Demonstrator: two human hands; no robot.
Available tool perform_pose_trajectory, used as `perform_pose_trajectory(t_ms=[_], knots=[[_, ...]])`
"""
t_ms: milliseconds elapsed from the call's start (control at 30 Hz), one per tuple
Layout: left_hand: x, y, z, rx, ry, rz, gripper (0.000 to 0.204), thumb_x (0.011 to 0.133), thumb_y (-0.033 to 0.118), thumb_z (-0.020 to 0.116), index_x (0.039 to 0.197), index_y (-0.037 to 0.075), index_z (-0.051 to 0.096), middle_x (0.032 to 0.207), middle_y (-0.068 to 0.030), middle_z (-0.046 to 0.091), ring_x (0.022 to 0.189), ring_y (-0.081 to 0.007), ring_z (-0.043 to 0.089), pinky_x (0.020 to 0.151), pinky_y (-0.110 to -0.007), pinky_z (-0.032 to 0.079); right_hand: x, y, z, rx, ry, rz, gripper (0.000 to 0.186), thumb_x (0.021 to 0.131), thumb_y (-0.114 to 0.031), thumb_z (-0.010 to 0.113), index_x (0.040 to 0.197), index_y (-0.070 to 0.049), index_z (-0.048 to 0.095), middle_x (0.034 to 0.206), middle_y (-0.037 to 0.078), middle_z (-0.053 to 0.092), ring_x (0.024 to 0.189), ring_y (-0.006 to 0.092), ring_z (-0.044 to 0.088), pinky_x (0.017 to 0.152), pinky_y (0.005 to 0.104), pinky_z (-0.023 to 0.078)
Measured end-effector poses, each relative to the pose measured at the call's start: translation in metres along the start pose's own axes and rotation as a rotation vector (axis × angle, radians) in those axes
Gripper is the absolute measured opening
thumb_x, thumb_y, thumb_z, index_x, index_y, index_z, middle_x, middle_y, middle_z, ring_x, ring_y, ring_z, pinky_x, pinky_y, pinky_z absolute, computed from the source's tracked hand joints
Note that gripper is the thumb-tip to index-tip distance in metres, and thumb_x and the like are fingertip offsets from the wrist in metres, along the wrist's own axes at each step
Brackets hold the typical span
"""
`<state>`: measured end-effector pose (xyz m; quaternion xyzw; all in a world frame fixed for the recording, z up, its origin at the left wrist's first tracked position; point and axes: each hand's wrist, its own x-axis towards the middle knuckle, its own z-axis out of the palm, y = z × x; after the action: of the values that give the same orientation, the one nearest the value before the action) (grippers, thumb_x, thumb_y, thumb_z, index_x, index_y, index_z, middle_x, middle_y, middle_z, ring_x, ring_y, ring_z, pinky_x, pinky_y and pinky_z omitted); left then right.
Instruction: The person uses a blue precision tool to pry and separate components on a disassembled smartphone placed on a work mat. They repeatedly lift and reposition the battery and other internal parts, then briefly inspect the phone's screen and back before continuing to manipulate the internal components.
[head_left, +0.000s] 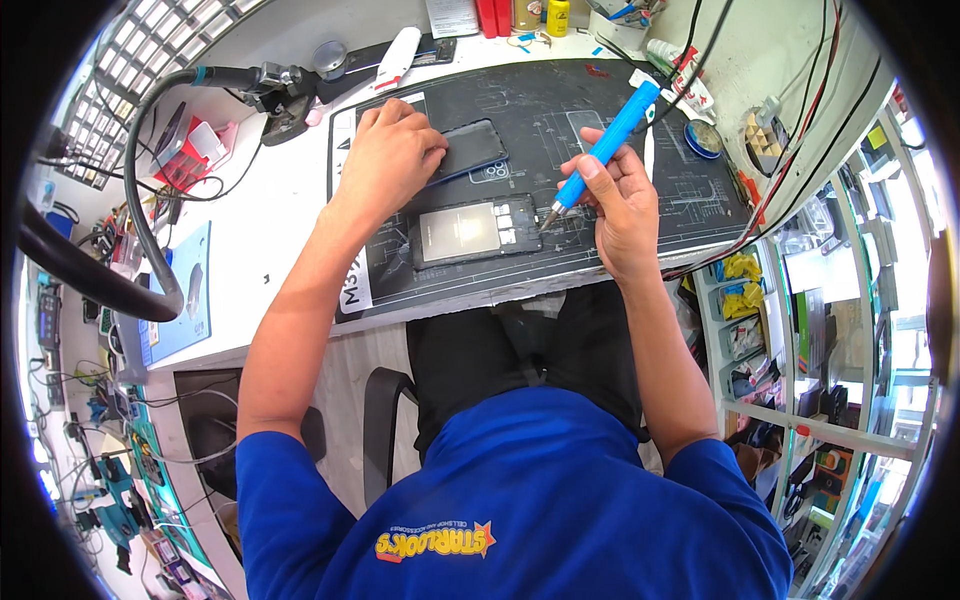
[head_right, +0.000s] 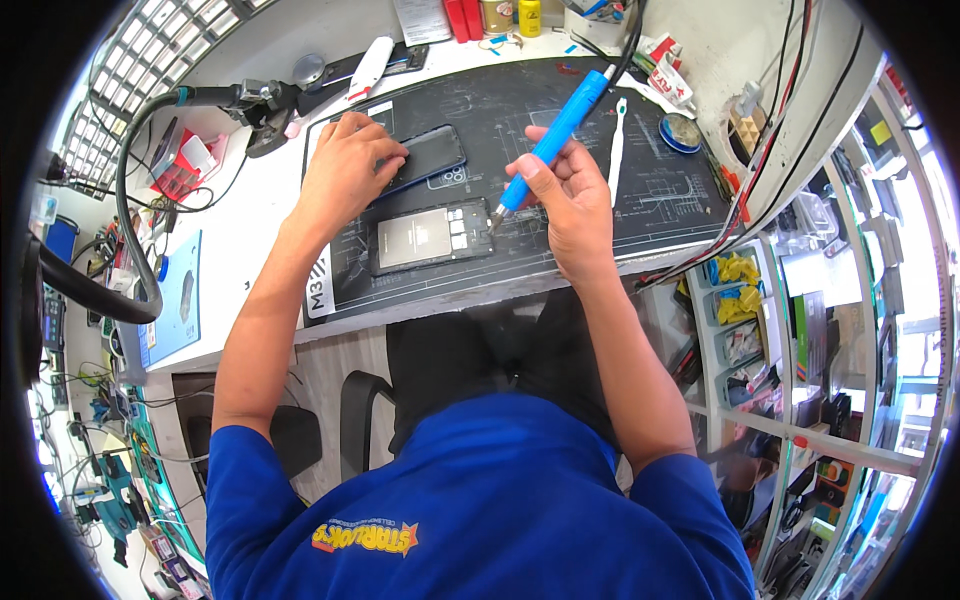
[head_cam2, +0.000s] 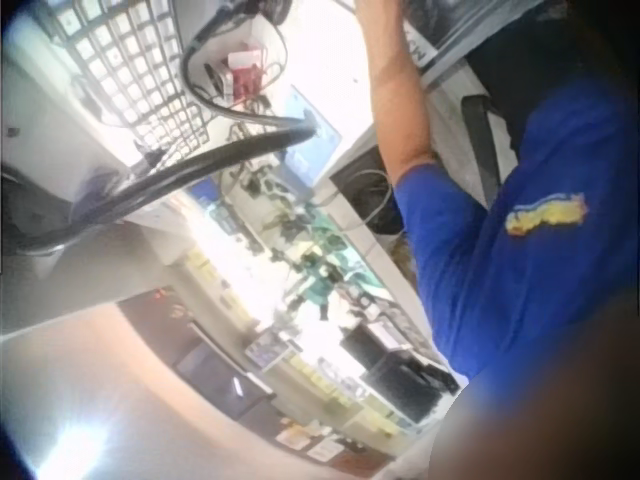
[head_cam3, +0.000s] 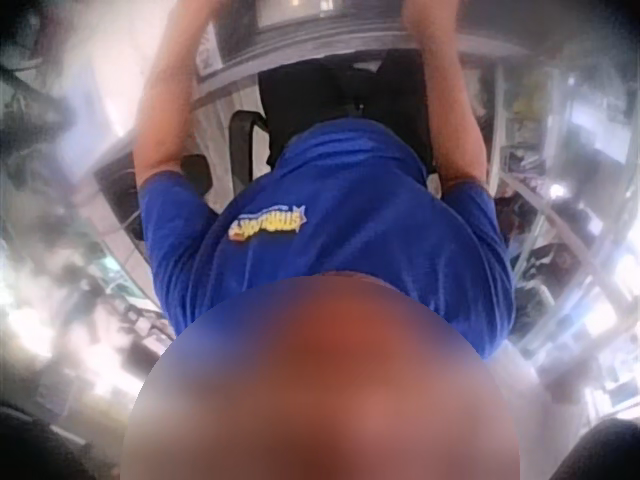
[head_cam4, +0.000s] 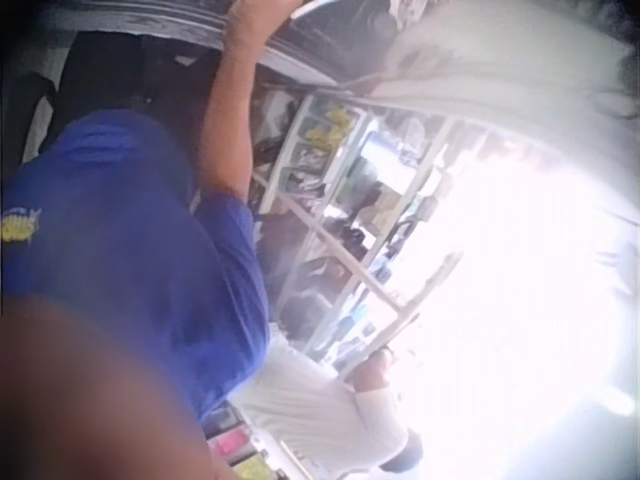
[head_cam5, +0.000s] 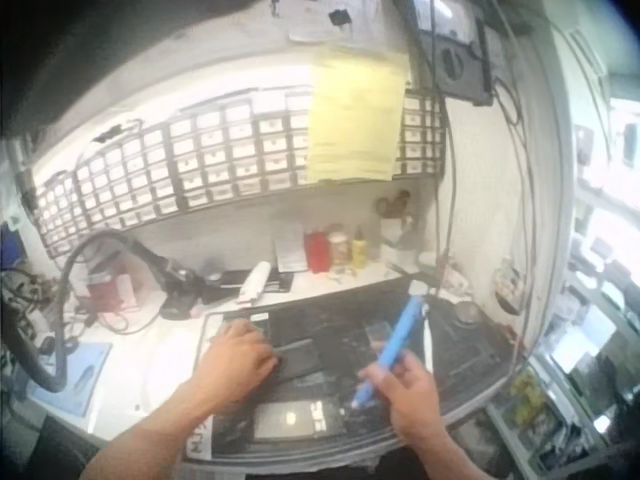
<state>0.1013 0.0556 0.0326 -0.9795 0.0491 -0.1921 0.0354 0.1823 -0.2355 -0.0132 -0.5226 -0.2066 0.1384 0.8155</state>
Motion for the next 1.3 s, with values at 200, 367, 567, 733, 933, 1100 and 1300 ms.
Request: perform_pose_trajectory(t_ms=[200, 367, 567, 733, 933, 1100, 1300], knots=[[0.003, 0.002, 0.006, 0.127, -0.057, 0.109, 0.011, 0.097, 0.018, 0.079, 0.102, 0.01, 0.084, 0.109, -0.0039, 0.078, 0.123, -0.0278, 0.064, 0.11, -0.044, 0.048, 0.0, 0.0, 0.0, -0.011, -0.014, 0.004, 0.053, 0.109, -0.022, 0.077, 0.151, 0.004, 0.057, 0.111, 0.011, 0.077, 0.094, 0.0167, 0.077, 0.085, 0.0308, 0.063], [0.003, 0.001, 0.006, 0.102, -0.035, 0.116, 0.005, 0.097, 0.014, 0.074, 0.097, 0.008, 0.075, 0.103, -0.006, 0.076, 0.119, -0.0289, 0.064, 0.107, -0.045, 0.048, 0.001, 0.0, 0.0, -0.017, -0.02, 0.011, 0.052, 0.109, -0.022, 0.078, 0.151, 0.003, 0.059, 0.111, 0.012, 0.077, 0.094, 0.0172, 0.077, 0.084, 0.0314, 0.063], [0.001, 0.003, -0.01, -0.282, 0.075, -0.183, 0.011, 0.1, 0.013, 0.067, 0.098, 0.002, 0.068, 0.104, -0.0135, 0.071, 0.112, -0.0348, 0.062, 0.101, -0.049, 0.048, 0.0, -0.001, -0.002, 0.013, -0.029, 0.029, 0.048, 0.108, -0.02, 0.08, 0.147, 0.001, 0.061, 0.113, 0.01, 0.076, 0.103, 0.0144, 0.074, 0.084, 0.0315, 0.062], [-0.034, 0.038, -0.029, -0.638, 0.138, -0.233, 0.02, 0.11, 0.02, 0.067, 0.104, 0.002, 0.066, 0.103, -0.0105, 0.065, 0.105, -0.0287, 0.059, 0.102, -0.041, 0.046, 0.0, 0.0, -0.002, -0.007, -0.054, 0.033, 0.048, 0.108, -0.022, 0.08, 0.146, 0.0, 0.062, 0.114, 0.01, 0.076, 0.1, 0.0158, 0.075, 0.085, 0.0326, 0.063], [-0.07, 0.085, -0.032, -0.902, 0.217, -0.353, 0.016, 0.106, 0.018, 0.079, 0.112, 0.003, 0.076, 0.114, -0.0036, 0.072, 0.117, -0.0178, 0.064, 0.11, -0.033, 0.046, 0.001, -0.013, 0.009, 0.043, -0.159, 0.138, 0.049, 0.107, -0.024, 0.081, 0.146, -0.001, 0.063, 0.117, 0.01, 0.076, 0.102, 0.017, 0.075, 0.086, 0.0336, 0.063], [-0.083, 0.104, -0.024, -1.165, 0.25, -0.496, 0.02, 0.109, 0.021, 0.077, 0.12, 0.004, 0.081, 0.115, -0.0025, 0.075, 0.112, -0.0129, 0.066, 0.105, -0.031, 0.048, -0.005, -0.023, 0.041, 0.096, -0.193, 0.037, 0.05, 0.107, -0.024, 0.081, 0.147, -0.001, 0.061, 0.119, 0.012, 0.075, 0.105, 0.0201, 0.077, 0.09, 0.0366, 0.064], [-0.093, 0.115, -0.019, -1.567, 0.346, -0.647, 0.028, 0.111, 0.027, 0.076, 0.125, 0.003, 0.082, 0.11, -0.0014, 0.078, 0.109, -0.0097, 0.065, 0.103, -0.031, 0.049, -0.011, -0.03, 0.071, 0.059, -0.153, -0.176, 0.048, 0.112, -0.018, 0.073, 0.152, -0.001, 0.054, 0.127, 0.016, 0.074, 0.113, 0.0291, 0.079, 0.098, 0.0425, 0.067]])
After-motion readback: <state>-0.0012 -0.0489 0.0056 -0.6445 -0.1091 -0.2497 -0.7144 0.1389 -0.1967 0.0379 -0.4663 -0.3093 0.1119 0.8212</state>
